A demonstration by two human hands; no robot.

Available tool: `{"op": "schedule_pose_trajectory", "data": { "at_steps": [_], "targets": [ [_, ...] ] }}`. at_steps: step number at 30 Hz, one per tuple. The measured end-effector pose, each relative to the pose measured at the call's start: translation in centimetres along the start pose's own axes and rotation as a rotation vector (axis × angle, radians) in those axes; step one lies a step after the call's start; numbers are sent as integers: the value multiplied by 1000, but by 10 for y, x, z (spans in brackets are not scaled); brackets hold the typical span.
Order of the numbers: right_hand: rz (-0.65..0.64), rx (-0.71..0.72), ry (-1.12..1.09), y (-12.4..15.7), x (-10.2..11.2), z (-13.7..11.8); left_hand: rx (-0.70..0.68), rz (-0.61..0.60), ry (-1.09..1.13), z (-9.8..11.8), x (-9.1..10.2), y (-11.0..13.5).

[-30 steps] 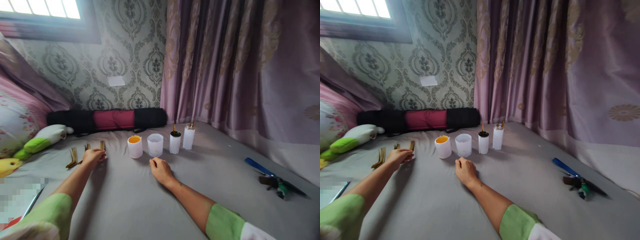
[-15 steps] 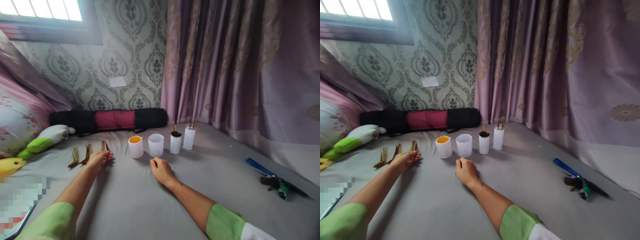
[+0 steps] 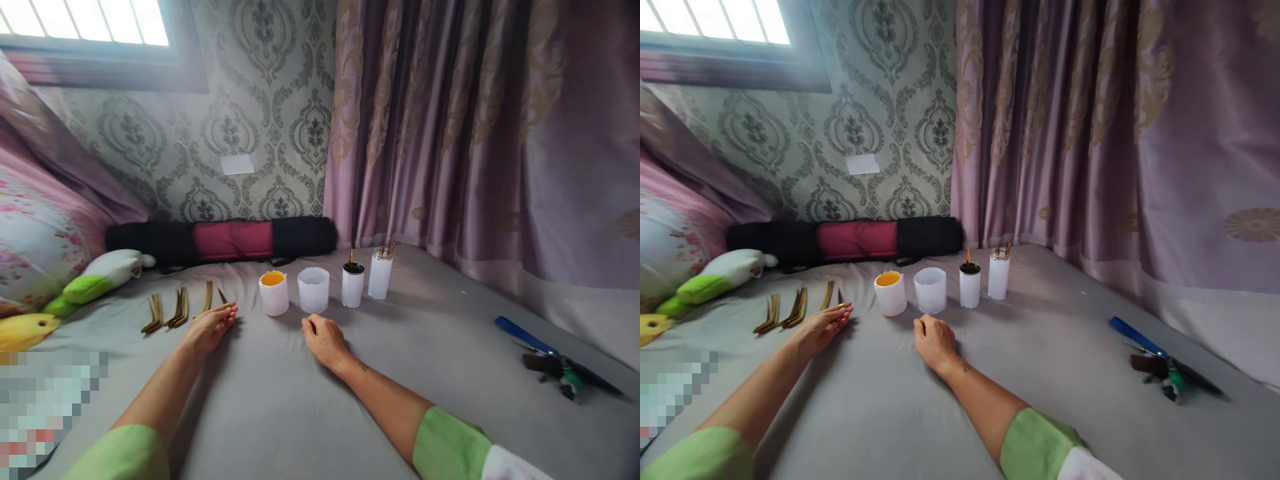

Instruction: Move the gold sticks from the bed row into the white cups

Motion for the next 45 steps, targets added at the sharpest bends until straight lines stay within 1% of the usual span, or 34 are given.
{"op": "schedule_pose_trajectory", "data": {
  "at_steps": [7,13,18,24,30,45],
  "targets": [
    [6,13,3,1,1,-1,-16,-46,50,-13,-4,12],
    [6,12,-8,0,-1,1,-28,-51,91,-23,-11,33],
    [11,19,-17,1,0,1,-36,-95,96,-29,-16,48],
    [-9,-1,-4,1,2,0,-41,-116,86,-36,-21,64],
    [0,13,-4,1,1,0,-35,-149,78,-41,-26,82],
    [27,42,-55,1,-4,5,-69,-228,32,-57,-25,108]
  ]
}}
Point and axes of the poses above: each hand's wrist, its own y-axis away from the middle knuckle, its own x-axis out of the back of the hand, z = x × y, the point moved 1 cm from there along -y, towards the middle knuckle, and after that the axes turned 9 degrees about z, right-handed, at the moved point
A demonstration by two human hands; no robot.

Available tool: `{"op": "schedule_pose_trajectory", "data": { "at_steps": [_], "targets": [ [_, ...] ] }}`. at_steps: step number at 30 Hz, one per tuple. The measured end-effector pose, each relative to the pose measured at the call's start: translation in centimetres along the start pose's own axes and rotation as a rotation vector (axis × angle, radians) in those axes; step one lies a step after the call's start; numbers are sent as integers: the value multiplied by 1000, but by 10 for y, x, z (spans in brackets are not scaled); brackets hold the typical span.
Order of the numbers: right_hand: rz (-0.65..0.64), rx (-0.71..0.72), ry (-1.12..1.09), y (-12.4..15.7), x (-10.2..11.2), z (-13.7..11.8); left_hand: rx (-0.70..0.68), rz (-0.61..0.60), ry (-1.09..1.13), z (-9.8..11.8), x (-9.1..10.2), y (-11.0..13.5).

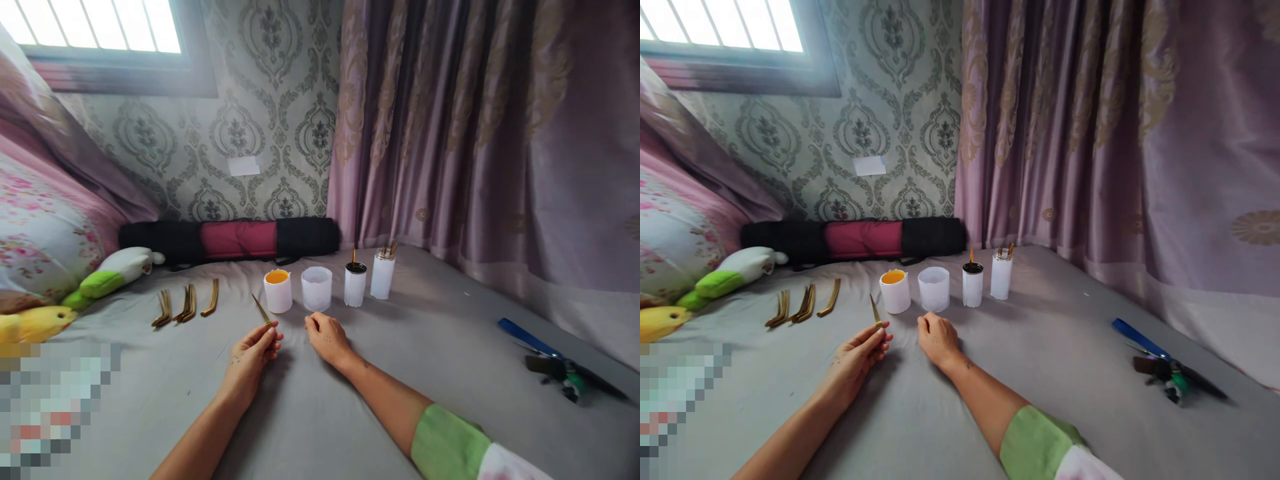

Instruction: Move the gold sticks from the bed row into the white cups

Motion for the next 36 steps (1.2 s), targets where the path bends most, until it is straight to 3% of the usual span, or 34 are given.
{"op": "schedule_pose_trajectory", "data": {
  "at_steps": [9,17,30,36],
  "targets": [
    [-3,8,-54,0,-1,1,-58,-40,-83,-3,-3,12],
    [-6,28,-130,0,-1,5,-199,-8,-235,0,-5,18],
    [-10,52,-290,-1,6,3,-472,-16,-536,-2,4,13],
    [-26,37,-350,-1,9,-1,-663,-19,-637,-2,9,11]
  ]
}}
Point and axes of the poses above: each hand's wrist, its own y-axis away from the middle knuckle, its own x-axis out of the back of the hand, z = x × y, the point moved 1 cm from there along -y, towards the middle knuckle, and after that the axes turned 9 degrees about z, right-handed, at the moved point
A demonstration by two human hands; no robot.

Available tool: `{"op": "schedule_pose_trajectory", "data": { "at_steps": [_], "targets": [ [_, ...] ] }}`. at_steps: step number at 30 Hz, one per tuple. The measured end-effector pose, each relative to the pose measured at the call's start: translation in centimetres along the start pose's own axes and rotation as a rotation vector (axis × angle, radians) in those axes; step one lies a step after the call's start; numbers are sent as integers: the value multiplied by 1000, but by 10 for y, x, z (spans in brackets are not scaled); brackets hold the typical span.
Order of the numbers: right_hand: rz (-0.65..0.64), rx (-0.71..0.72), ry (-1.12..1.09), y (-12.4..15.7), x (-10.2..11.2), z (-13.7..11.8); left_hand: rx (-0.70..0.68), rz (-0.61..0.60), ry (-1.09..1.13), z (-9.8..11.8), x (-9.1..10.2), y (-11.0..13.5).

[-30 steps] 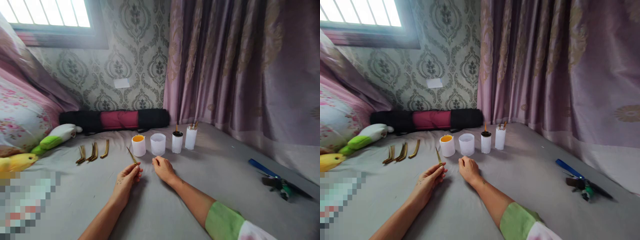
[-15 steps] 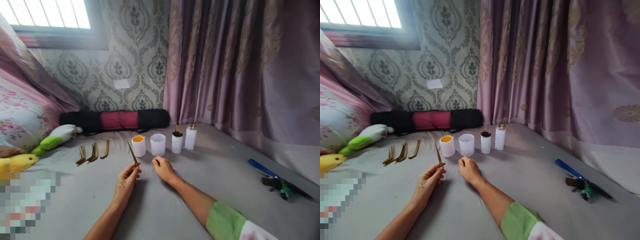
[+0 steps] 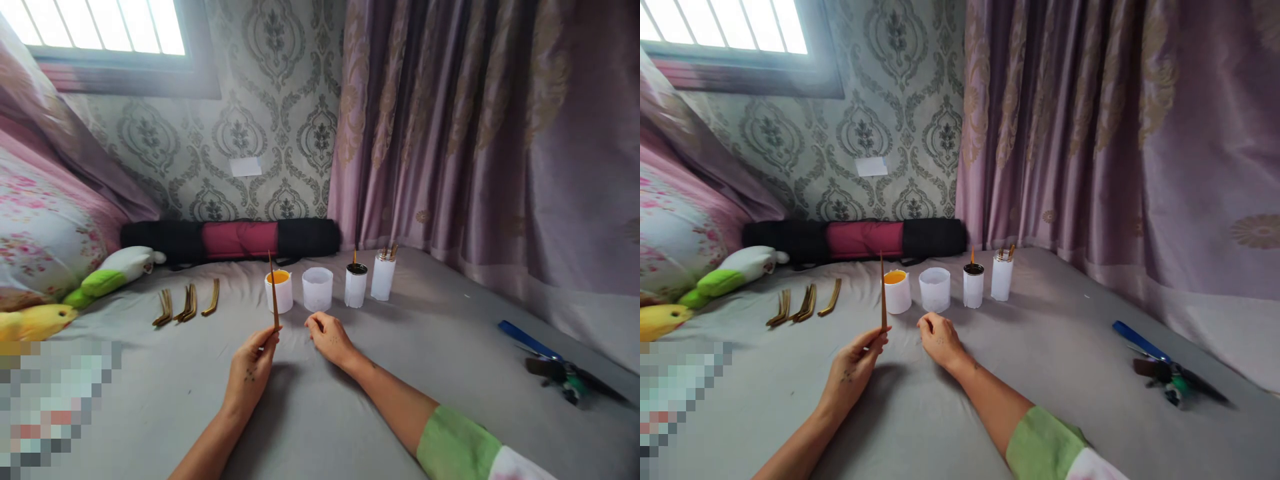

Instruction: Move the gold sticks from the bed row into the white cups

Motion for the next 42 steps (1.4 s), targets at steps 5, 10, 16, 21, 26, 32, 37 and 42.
{"op": "schedule_pose_trajectory", "data": {
  "at_steps": [5,10,16,21,26,32,37,42],
  "targets": [
    [-13,0,-58,2,1,-5,-132,7,-131,9,5,0],
    [-31,-21,-124,2,1,-9,-201,6,-221,14,7,0],
    [-69,-55,-209,3,-1,-10,-264,-35,-282,13,8,2],
    [-111,-90,-290,4,-2,-12,-318,-61,-345,11,7,3],
    [-156,-156,-388,4,-3,-14,-348,-79,-390,11,8,4],
    [-156,-174,-469,3,-5,-13,-392,-95,-416,11,9,5],
    [-163,-227,-504,3,-3,-16,-416,-113,-443,13,9,6],
    [-160,-252,-555,2,-2,-17,-423,-145,-472,15,10,7]
  ]
}}
Point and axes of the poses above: each hand's wrist, its own y-axis away from the middle knuckle, its own x-axis out of the back of the hand, z = x × y, the point moved 1 cm from there along -y, towards the middle knuckle, and after that the axes turned 9 degrees about z, right-handed, at the moved point
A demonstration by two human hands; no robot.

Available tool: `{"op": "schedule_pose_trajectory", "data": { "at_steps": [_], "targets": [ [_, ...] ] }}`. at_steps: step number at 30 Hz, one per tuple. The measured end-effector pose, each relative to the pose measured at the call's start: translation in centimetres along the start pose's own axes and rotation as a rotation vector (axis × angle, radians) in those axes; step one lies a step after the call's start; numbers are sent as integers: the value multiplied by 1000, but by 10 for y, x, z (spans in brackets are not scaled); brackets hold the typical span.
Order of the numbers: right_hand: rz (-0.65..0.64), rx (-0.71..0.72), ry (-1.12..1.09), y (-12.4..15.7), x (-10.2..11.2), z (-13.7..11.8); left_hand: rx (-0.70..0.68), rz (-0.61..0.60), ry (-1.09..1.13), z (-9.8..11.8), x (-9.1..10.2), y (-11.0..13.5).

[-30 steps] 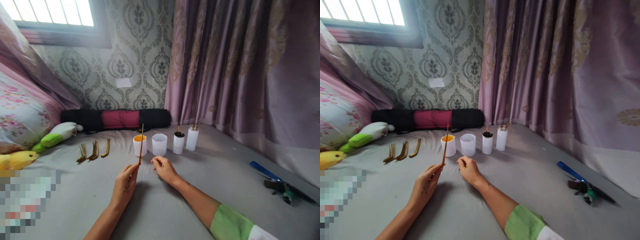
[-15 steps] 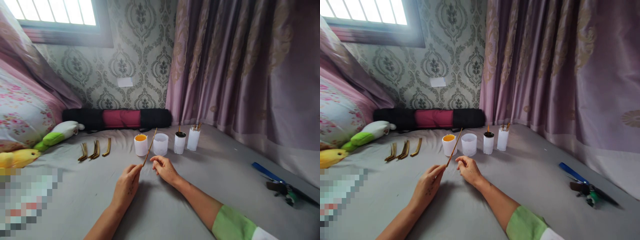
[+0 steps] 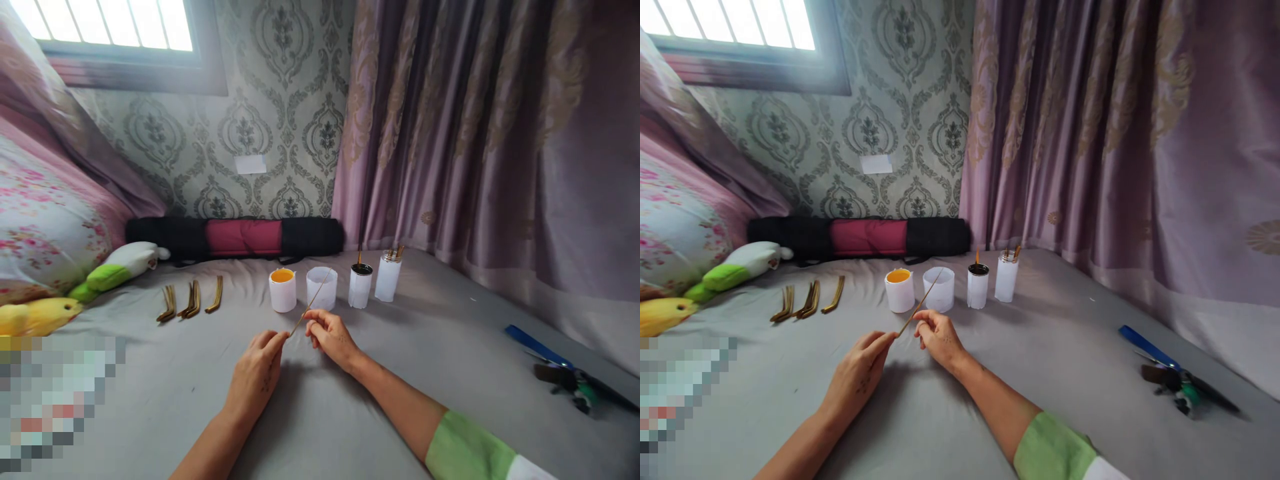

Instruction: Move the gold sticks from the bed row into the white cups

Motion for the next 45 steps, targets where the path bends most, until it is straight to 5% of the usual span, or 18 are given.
{"op": "schedule_pose_trajectory", "data": {
  "at_steps": [17,45],
  "targets": [
    [2,-123,-130,1,1,-4,6,-112,-60,2,-1,2],
    [8,-142,-154,0,0,0,15,-47,-17,-2,-8,1]
  ]
}}
Point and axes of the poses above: each hand's wrist, its own y-axis away from the middle knuckle, its own x-axis out of the back of the hand, z = x × y, the point moved 1 cm from there along -y, towards the middle knuckle, and after that the axes turned 9 degrees about z, right-handed, at the moved point
